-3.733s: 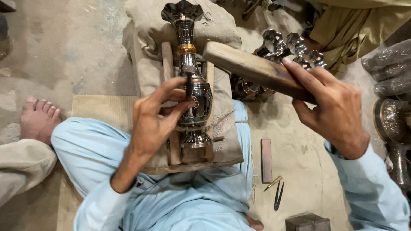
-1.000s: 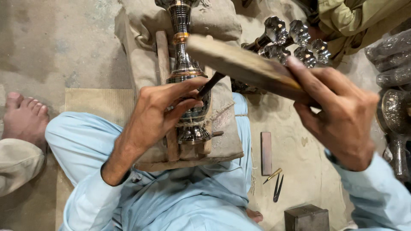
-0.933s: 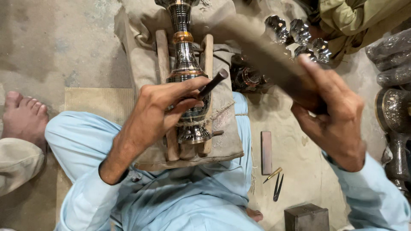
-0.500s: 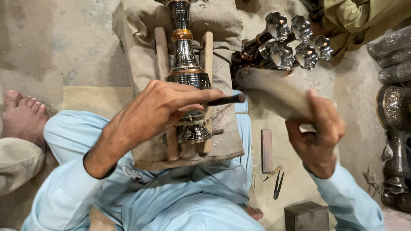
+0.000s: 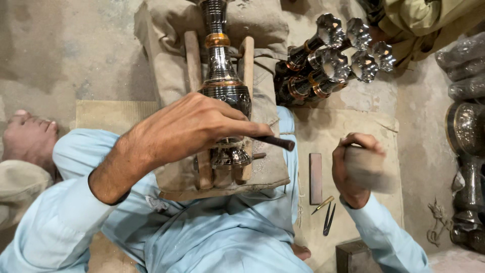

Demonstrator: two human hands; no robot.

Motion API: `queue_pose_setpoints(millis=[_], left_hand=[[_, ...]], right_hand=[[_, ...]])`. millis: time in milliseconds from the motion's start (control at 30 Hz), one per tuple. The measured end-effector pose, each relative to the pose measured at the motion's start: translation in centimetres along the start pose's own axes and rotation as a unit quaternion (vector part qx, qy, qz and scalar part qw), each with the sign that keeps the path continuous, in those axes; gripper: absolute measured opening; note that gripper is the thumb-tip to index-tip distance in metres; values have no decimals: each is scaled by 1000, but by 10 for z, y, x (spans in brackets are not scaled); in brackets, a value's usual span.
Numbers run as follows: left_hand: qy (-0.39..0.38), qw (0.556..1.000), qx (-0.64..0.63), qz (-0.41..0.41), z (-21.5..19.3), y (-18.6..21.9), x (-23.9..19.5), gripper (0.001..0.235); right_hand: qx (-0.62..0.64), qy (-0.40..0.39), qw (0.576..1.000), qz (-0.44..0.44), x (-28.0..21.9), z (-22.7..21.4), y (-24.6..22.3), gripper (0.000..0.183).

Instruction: The person sits cross-legged and uses a hammer and chisel to engrave a decorative pattern onto a silver-colored metal vase held in a wooden clamp. The person repeatedly strikes the chisel to create a honeycomb-like design on the vase's surface.

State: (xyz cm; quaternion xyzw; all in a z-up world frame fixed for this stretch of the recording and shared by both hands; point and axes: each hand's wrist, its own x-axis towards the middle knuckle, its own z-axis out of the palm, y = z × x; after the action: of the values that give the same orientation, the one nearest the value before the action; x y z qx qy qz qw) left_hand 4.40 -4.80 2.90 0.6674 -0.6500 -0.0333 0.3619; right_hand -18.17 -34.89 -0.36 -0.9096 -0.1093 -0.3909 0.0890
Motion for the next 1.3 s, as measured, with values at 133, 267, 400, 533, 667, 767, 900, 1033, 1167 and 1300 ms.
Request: queue_pose_setpoints(millis=[133,267,400,533,667,767,900,1033,1167,1300], left_hand=[[6,1000,15,23,-1,1,-3,61],[-19,1000,7,-14,1,-2,-3,54],[39,993,-86,-65,6,-6,6,47],[71,991,-90,-64,4,-7,10,55],[40,994,-81,-52,2,-7,17,52],[13,995,-76,-70,0,-5,18,51],[29,995,-83,-44,0,-4,20,49],[43,996,-69,-31,-1,-3,17,47],[43,994,-57,-87,0,2,14,47],[53,988,-58,-129,6,4,9,47]], right_hand=[[-46,-10,996,76,-17,5,2,41],[-43,-65,997,6,-24,7,9,63],[-47,-99,986,129,-18,6,10,72],[-62,-199,970,123,-5,9,4,75],[-59,-248,959,123,0,7,-1,84],[-136,-238,958,87,-3,7,1,76],[44,-68,975,206,-7,10,7,56],[2,-30,997,69,2,4,14,58],[66,-23,984,161,19,-1,10,50],[-3,-74,996,46,39,-7,11,64]])
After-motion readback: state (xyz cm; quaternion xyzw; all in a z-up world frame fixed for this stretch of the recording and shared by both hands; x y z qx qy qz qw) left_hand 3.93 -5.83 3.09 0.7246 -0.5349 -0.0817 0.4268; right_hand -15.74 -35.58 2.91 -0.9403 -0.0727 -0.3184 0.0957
